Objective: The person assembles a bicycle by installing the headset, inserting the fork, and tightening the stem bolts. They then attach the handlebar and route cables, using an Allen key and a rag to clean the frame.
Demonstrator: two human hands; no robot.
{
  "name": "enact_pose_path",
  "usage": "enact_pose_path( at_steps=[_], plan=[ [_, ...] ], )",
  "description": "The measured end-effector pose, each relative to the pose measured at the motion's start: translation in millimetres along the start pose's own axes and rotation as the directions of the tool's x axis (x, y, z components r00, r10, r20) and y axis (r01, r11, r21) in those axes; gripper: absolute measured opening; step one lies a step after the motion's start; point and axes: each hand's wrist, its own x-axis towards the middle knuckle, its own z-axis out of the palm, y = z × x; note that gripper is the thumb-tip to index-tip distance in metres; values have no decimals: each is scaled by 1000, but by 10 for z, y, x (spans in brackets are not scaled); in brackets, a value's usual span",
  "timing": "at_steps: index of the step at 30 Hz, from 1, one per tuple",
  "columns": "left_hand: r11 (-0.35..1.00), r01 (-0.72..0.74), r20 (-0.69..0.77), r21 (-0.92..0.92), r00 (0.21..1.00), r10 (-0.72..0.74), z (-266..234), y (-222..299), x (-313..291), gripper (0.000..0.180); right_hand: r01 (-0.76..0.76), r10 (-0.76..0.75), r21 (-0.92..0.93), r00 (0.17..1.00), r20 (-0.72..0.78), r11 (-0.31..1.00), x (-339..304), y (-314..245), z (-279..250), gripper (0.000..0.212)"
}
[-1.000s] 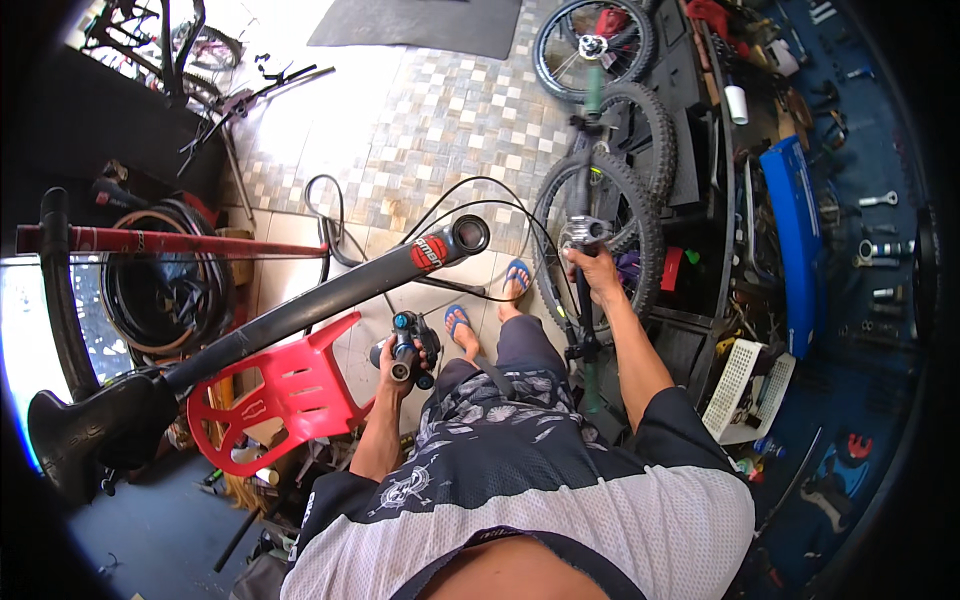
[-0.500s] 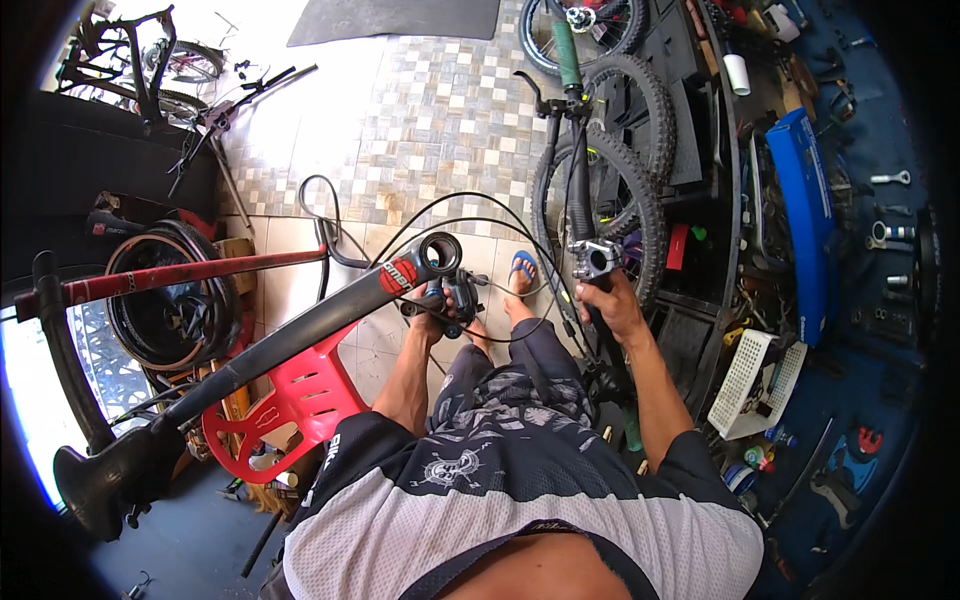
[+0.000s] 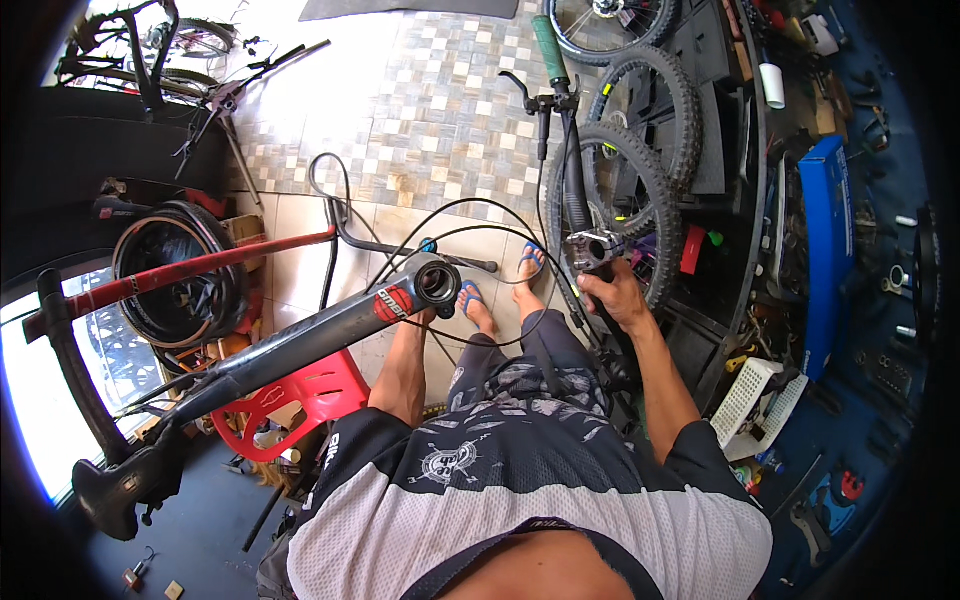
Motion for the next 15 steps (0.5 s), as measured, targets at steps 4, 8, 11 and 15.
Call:
enact_pose_path(
  at_steps=[4,8,11,15],
  plan=[
    [995,48,-43,-83,998,-52,-64,204,-12,32,12,-12,-6,1000,-9,1000,7,-97,13,20],
    [966,96,-97,-239,988,-122,-12,420,-60,26,68,-68,10,997,19,998,-44,-172,50,21],
    [940,188,-11,-286,980,-200,114,551,-130,28,85,-85,7,996,15,996,-89,-164,82,26],
    [950,180,106,-255,982,-158,379,712,-263,23,119,-120,-23,993,-11,993,-130,-99,110,22]
  ],
)
